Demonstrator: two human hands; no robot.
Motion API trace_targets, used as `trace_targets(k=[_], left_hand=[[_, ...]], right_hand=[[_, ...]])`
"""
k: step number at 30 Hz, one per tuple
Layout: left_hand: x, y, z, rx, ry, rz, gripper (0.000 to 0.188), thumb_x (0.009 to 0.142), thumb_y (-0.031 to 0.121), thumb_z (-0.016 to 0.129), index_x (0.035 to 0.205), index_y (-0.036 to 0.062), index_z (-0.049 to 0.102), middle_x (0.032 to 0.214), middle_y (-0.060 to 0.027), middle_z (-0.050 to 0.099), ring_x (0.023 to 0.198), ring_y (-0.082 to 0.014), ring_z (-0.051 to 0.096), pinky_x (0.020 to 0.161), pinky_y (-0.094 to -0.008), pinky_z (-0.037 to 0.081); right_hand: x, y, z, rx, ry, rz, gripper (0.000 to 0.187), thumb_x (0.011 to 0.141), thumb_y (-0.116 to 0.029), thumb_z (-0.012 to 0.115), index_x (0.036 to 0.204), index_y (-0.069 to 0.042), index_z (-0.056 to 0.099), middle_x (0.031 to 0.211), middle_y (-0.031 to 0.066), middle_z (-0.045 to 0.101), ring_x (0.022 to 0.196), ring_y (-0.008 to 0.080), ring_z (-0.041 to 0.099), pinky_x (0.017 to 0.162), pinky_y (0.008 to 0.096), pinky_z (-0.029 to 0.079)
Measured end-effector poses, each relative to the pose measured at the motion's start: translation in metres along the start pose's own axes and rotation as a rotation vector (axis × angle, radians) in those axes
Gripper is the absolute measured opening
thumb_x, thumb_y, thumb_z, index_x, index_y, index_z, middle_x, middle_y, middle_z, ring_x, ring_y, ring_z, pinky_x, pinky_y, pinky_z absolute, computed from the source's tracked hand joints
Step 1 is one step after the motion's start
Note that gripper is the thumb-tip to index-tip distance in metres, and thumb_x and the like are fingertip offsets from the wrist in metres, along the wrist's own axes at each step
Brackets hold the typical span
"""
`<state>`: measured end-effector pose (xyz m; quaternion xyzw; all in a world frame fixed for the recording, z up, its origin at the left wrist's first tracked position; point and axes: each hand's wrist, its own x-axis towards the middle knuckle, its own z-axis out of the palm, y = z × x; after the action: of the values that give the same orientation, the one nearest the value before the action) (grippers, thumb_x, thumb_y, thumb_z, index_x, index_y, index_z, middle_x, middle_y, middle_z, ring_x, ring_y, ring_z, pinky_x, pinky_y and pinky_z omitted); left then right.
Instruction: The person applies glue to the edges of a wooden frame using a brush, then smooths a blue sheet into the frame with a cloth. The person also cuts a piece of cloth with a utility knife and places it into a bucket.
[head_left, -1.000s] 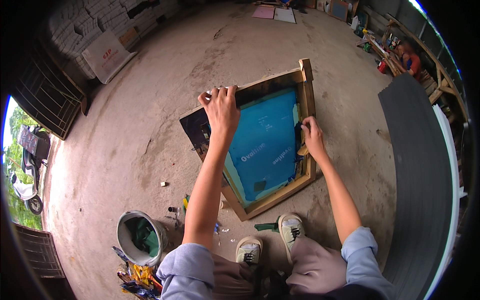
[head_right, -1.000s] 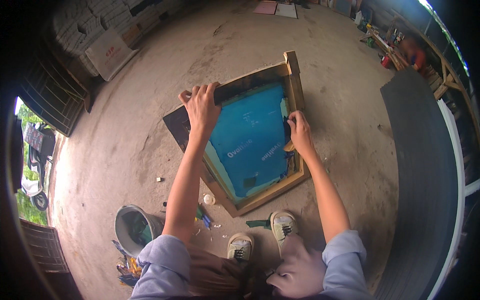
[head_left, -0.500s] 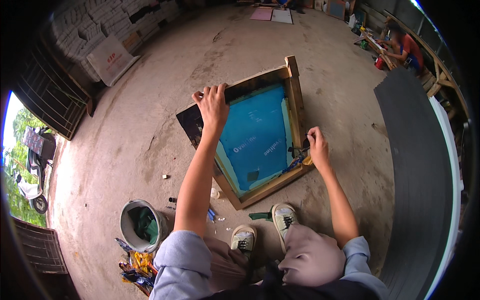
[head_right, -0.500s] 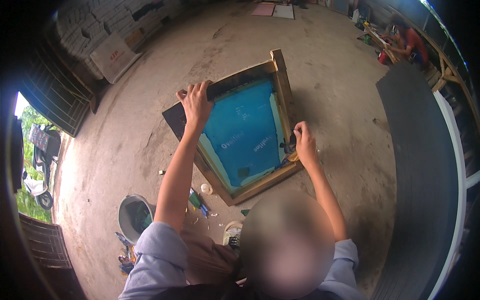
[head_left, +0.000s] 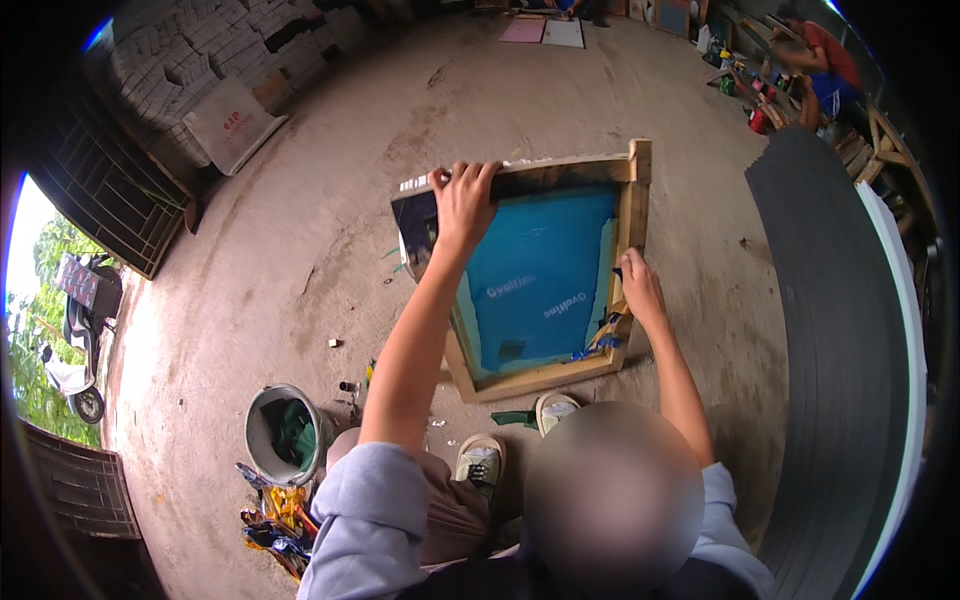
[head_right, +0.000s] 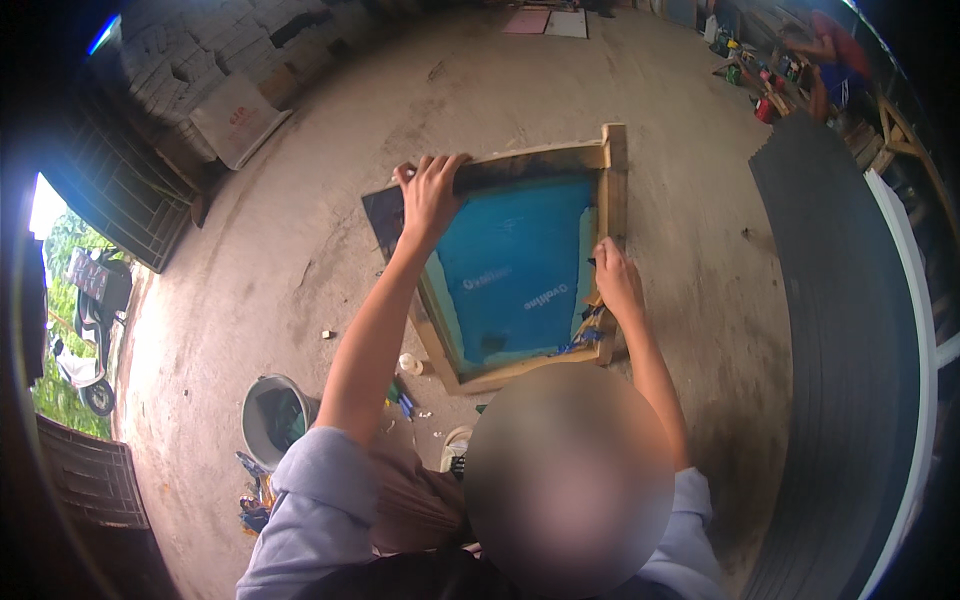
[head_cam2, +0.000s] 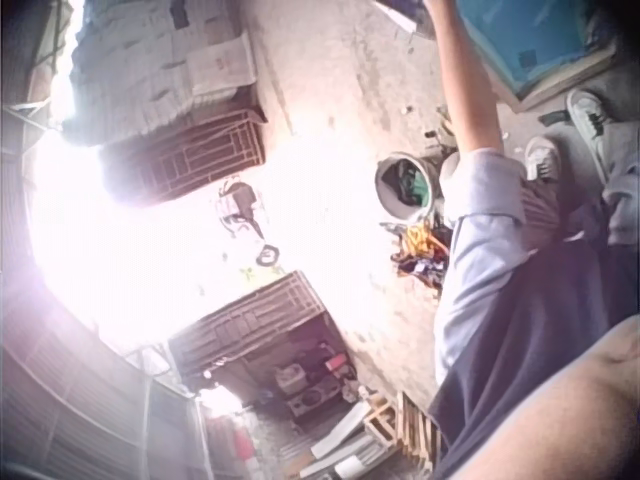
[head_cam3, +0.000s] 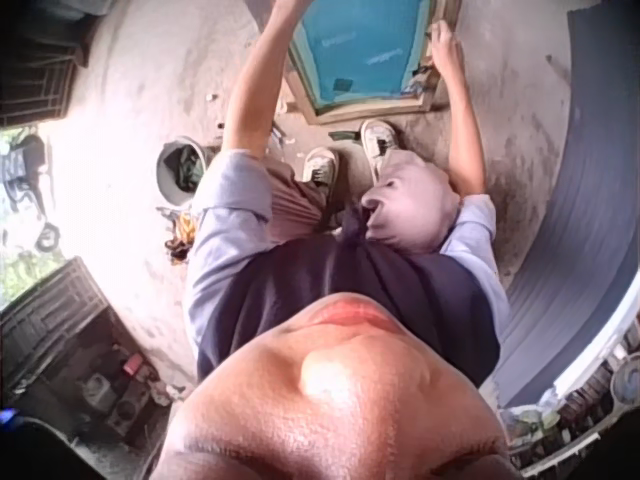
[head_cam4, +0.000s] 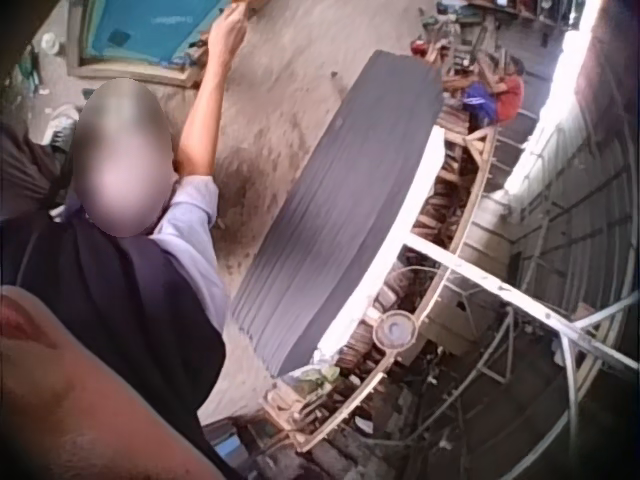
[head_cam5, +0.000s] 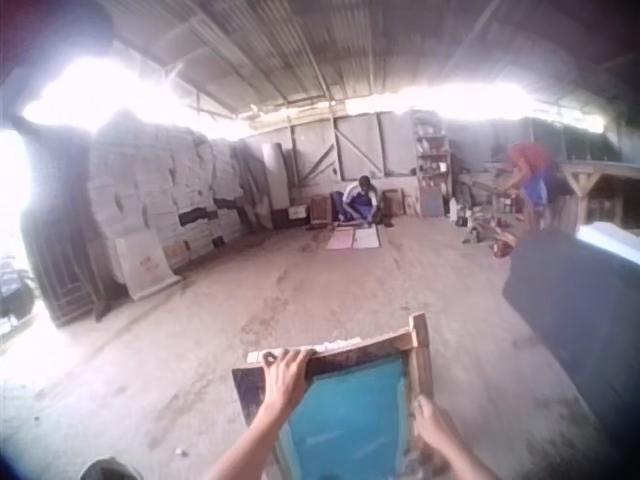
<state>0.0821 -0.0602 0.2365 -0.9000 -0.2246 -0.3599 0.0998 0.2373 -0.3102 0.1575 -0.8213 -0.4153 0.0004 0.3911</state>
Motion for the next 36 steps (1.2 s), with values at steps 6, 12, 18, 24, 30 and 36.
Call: trace_targets(k=[6, 12, 18, 24, 30, 36], left_hand=[[0.017, -0.007, 0.032, -0.098, -0.024, -0.004, 0.046, 0.066, 0.005, 0.071, 0.109, 0.0153, 0.061, 0.096, -0.0029, 0.063, 0.1, -0.0215, 0.055, 0.091, -0.0452, 0.033], [0.011, -0.037, 0.098, -0.006, 0.03, -0.082, 0.034, 0.08, 0.003, 0.057, 0.113, 0.0125, 0.055, 0.105, -0.0061, 0.055, 0.107, -0.0246, 0.049, 0.094, -0.044, 0.032], [-0.004, -0.072, 0.183, 0.048, -0.057, -0.161, 0.037, 0.082, 0.002, 0.054, 0.118, 0.0047, 0.051, 0.111, -0.0102, 0.054, 0.111, -0.0271, 0.048, 0.107, -0.0444, 0.028], [-0.024, -0.081, 0.227, -0.087, -0.19, -0.201, 0.046, 0.081, 0.001, 0.055, 0.127, 0.0019, 0.048, 0.119, -0.0126, 0.053, 0.116, -0.0292, 0.046, 0.11, -0.0435, 0.027], [-0.073, -0.036, 0.223, -0.168, -0.244, -0.199, 0.086, 0.082, 0.022, 0.066, 0.148, 0.0051, 0.015, 0.154, -0.0169, 0.012, 0.143, -0.0327, 0.009, 0.114, -0.0536, 0.011], [-0.121, -0.029, 0.217, -0.042, -0.435, -0.211, 0.084, 0.088, 0.052, 0.052, 0.147, 0.0031, 0.019, 0.154, -0.0179, 0.012, 0.143, -0.0321, 0.012, 0.111, -0.0546, 0.019]], right_hand=[[0.016, 0.018, 0.013, -0.082, -0.159, 0.027, 0.021, 0.097, -0.023, 0.048, 0.095, -0.003, 0.054, 0.083, 0.0189, 0.065, 0.077, 0.0366, 0.063, 0.065, 0.0436, 0.049], [0.052, 0.033, 0.065, 0.018, -0.059, -0.182, 0.021, 0.093, -0.02, 0.054, 0.091, 0.0, 0.054, 0.085, 0.0195, 0.059, 0.08, 0.0401, 0.057, 0.068, 0.0453, 0.046], [0.07, 0.035, 0.117, 0.048, -0.073, -0.12, 0.02, 0.093, -0.02, 0.054, 0.09, -0.001, 0.055, 0.088, 0.0171, 0.057, 0.08, 0.0383, 0.058, 0.069, 0.0433, 0.046], [0.062, 0.054, 0.131, -0.013, -0.126, -0.07, 0.014, 0.092, -0.019, 0.054, 0.091, -0.004, 0.055, 0.089, 0.0154, 0.054, 0.077, 0.0371, 0.059, 0.066, 0.0445, 0.047], [0.054, 0.071, 0.12, -0.053, -0.096, -0.078, 0.005, 0.089, -0.01, 0.057, 0.091, -0.005, 0.056, 0.102, 0.0134, 0.05, 0.08, 0.0366, 0.061, 0.068, 0.045, 0.049], [0.032, 0.075, 0.107, -0.045, -0.064, -0.112, 0.007, 0.089, -0.01, 0.058, 0.091, -0.004, 0.056, 0.102, 0.0143, 0.048, 0.082, 0.0359, 0.059, 0.069, 0.0456, 0.048]])
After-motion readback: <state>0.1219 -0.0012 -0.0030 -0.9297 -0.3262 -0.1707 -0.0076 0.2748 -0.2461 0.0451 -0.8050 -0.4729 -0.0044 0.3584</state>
